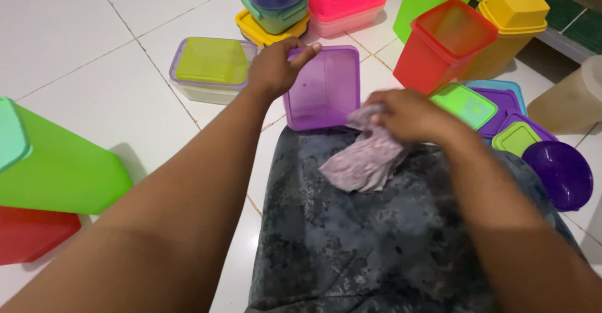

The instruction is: The person wipes the inside and outside of several plastic containers with a cloth. They handle a purple container and a yellow container, cleaning them one at a time and placing them on the floor.

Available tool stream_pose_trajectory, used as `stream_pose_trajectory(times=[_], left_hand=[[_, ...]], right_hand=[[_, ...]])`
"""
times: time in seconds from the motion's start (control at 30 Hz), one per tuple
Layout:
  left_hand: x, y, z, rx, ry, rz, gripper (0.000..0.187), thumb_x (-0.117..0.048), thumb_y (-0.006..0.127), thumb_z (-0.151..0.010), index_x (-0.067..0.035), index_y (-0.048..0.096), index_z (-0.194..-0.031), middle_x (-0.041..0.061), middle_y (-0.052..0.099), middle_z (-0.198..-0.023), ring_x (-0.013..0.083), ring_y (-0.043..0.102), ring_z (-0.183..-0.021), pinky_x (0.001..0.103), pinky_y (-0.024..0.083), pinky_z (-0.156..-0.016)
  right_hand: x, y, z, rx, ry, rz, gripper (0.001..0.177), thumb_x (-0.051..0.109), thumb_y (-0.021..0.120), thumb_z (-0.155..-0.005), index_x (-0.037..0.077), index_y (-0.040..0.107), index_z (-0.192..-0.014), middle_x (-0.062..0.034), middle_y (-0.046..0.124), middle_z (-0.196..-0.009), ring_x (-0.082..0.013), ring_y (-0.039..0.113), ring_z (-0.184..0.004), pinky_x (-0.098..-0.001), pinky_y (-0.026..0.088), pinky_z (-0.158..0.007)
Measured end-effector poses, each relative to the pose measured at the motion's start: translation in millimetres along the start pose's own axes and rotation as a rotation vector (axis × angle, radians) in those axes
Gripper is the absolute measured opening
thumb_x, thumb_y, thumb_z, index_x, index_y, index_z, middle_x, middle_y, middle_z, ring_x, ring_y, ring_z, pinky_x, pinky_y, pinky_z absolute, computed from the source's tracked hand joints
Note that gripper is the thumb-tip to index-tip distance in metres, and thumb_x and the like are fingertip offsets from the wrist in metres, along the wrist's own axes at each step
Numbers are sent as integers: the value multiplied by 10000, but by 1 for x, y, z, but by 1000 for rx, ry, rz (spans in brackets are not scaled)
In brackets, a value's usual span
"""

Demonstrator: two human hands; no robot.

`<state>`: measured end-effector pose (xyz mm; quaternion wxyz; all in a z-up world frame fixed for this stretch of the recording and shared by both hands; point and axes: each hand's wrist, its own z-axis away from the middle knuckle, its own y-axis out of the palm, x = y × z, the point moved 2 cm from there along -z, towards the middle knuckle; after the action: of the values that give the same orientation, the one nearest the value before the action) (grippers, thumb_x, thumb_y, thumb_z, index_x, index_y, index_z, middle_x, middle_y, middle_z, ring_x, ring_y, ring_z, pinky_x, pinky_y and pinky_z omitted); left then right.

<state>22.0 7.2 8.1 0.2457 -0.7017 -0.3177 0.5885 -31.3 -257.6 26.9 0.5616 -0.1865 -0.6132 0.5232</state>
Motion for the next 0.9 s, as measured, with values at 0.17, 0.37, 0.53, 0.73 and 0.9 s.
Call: stream_pose_trajectory(times=[0.17,0.37,0.53,0.73,0.9], left_hand=[[8,-1,1,22,-75,20,625,-739,565,-875,-175,740,-1081,151,756,-1022,343,701,-1027,432,523,-893],[13,2,-3,-10,-42,-2,601,-714,559,-885,-183,742,-1101,148,751,-1041,361,695,-1022,440,525,-866],[11,3,-1,-16,-24,14,594,-714,607,-852,-177,767,-1047,138,760,-1029,336,704,-1002,428,530,-857],[-6,11,-7,46,59,-13,605,-711,619,-844,-170,769,-1070,120,761,-1061,316,709,-1014,430,535,-862],[-6,14,-8,100,28,-55,611,-718,606,-844,-177,773,-1072,116,758,-1078,305,709,-1026,433,530,-871]], right_hand=[[-3,-33,7,-597,-216,-143,440,162,838,-811,38,532,-1104,-156,642,-1099,-316,651,-1067,-409,504,-913],[60,40,-25,-688,-331,-396,258,85,724,-820,82,559,-1018,-124,600,-1036,-300,635,-1061,-392,507,-1016],[67,84,-31,-359,-338,2,222,194,772,-944,123,750,-1154,-169,709,-1119,-400,621,-1058,-543,371,-1033],[37,96,-91,-41,-259,-322,305,138,613,-814,72,734,-1086,-105,808,-1035,-276,788,-986,-392,594,-893],[28,116,-123,33,-76,-51,359,133,578,-860,84,727,-1183,-179,731,-1133,-345,706,-1052,-439,544,-909]])
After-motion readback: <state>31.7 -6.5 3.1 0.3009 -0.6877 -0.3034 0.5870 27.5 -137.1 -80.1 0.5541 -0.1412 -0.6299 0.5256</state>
